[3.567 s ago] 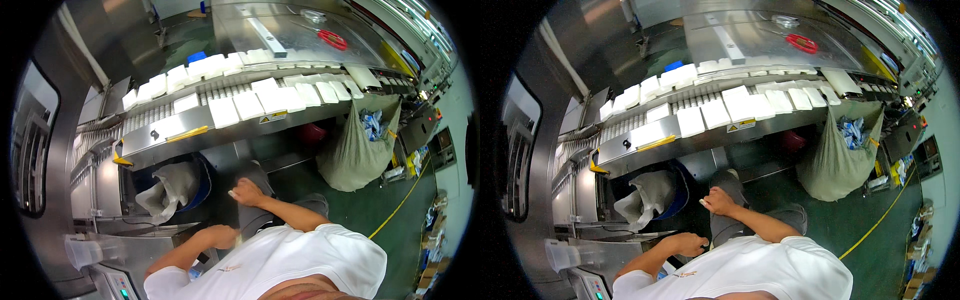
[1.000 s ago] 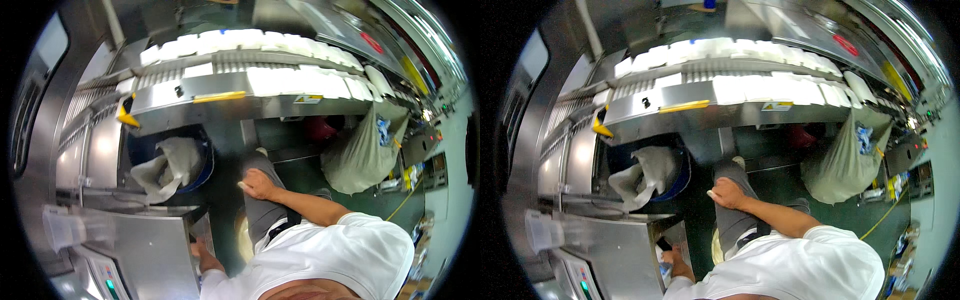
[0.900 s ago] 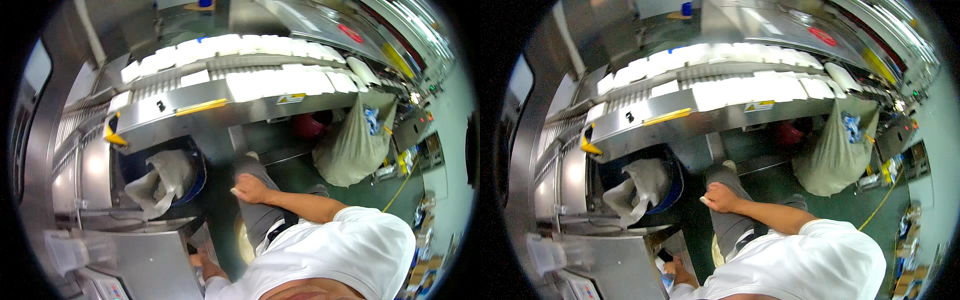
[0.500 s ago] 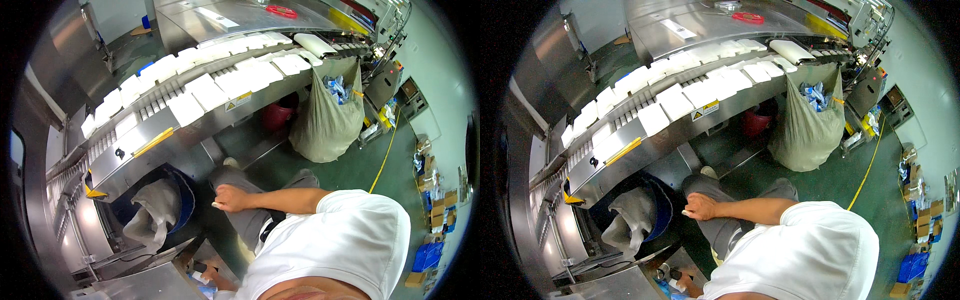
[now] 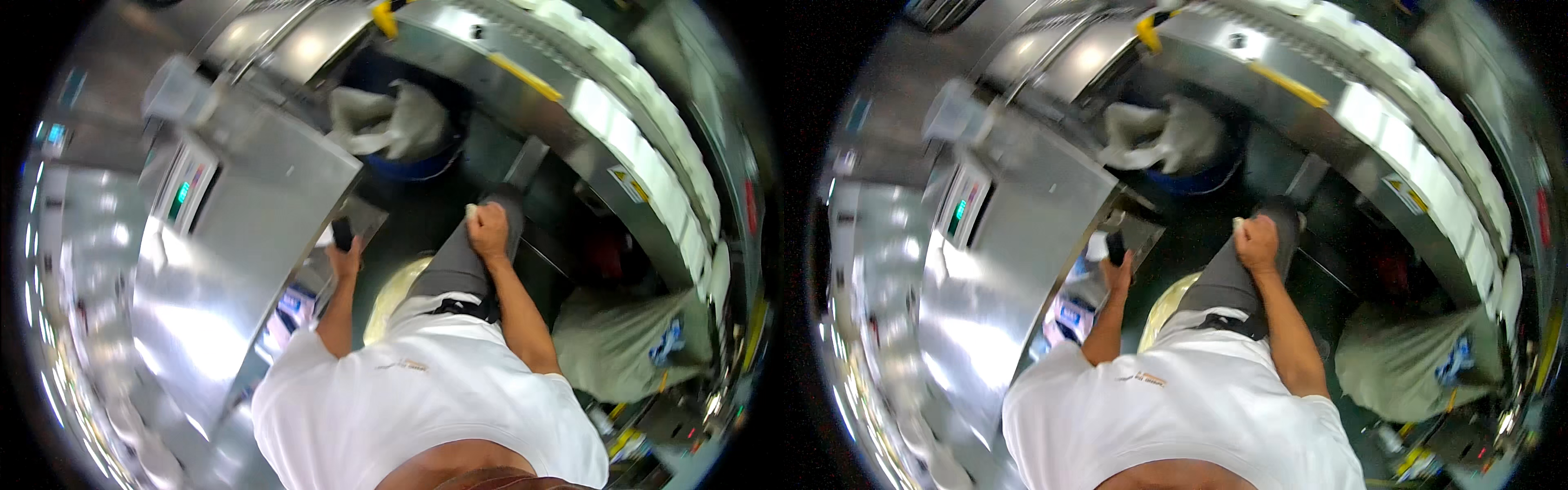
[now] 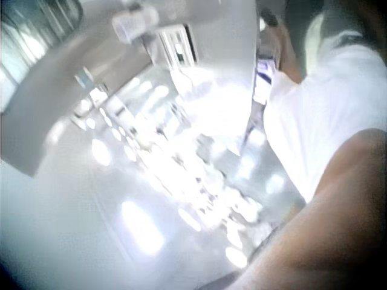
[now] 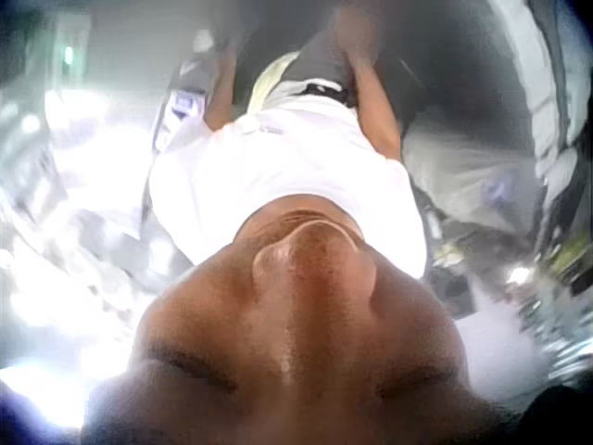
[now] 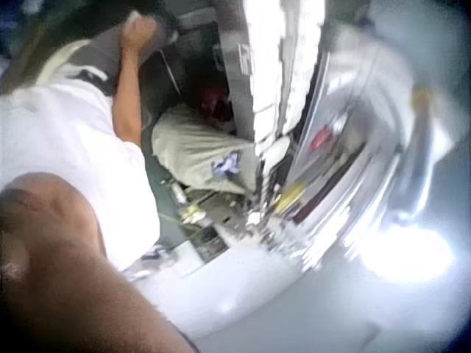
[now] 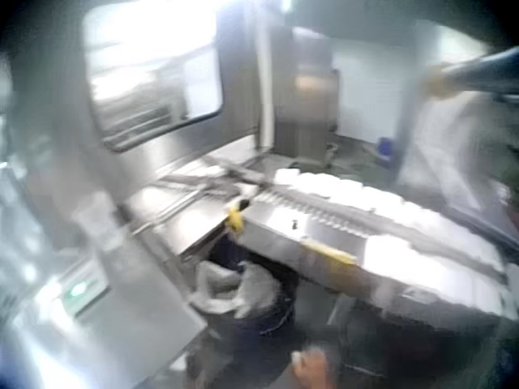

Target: The person picks up a white rectangular bar from a conveyor belt, handles it with both hands, and then places it back onto the machinery. They check the weight of an item on an industrial scale and return to the conveyor to continue checking the bars.

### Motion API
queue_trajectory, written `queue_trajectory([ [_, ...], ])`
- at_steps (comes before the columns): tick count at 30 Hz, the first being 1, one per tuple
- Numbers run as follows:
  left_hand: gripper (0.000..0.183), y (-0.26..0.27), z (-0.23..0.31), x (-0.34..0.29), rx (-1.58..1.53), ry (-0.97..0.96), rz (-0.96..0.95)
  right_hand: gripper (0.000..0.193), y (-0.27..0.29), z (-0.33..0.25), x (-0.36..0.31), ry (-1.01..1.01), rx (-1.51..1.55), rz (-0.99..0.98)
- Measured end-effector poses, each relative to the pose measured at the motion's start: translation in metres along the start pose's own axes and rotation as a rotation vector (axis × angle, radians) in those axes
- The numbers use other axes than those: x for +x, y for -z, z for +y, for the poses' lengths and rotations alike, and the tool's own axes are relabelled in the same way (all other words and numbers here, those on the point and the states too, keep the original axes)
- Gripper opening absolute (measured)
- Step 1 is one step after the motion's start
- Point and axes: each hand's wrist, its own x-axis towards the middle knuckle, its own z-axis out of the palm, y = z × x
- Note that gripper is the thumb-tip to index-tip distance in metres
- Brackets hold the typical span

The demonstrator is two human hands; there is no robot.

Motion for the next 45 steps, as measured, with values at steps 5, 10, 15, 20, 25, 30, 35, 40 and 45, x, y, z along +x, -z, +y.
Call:
queue_trajectory([
  [5, 0.075, 0.017, 0.037, -0.036, -0.044, 0.034, 0.168, 0.030, 0.008, -0.005, -0.001, 0.054, 0.057, 0.040],
  [10, 0.073, 0.031, 0.065, -0.061, -0.055, 0.055, 0.262, 0.028, 0.012, 0.010, -0.011, 0.057, 0.069, 0.010],
  [15, 0.077, 0.037, 0.076, -0.070, 0.084, -0.097, 0.388, 0.027, 0.011, 0.012, -0.012, 0.079, 0.064, 0.026],
  [20, 0.078, 0.036, 0.085, -0.072, 0.132, -0.123, 0.381, 0.026, 0.014, 0.009, -0.009, 0.064, 0.071, 0.032],
  [25, 0.078, 0.032, 0.090, -0.067, 0.068, -0.124, 0.362, 0.026, 0.013, 0.010, -0.007, 0.072, 0.075, 0.052],
  [30, 0.079, 0.030, 0.083, -0.062, 0.071, -0.126, 0.370, 0.025, 0.013, 0.006, -0.004, 0.064, 0.092, 0.036],
  [35, 0.078, 0.031, 0.080, -0.060, 0.075, -0.112, 0.346, 0.025, 0.012, 0.004, -0.003, 0.063, 0.072, 0.024],
  [40, 0.077, 0.031, 0.071, -0.049, 0.063, -0.087, 0.318, 0.026, 0.006, 0.007, -0.006, 0.052, 0.036, 0.043],
  [45, 0.094, 0.006, 0.002, -0.002, 0.230, -0.112, 0.385, 0.019, 0.000, 0.010, -0.016, -0.077, -0.077, 0.015],
])
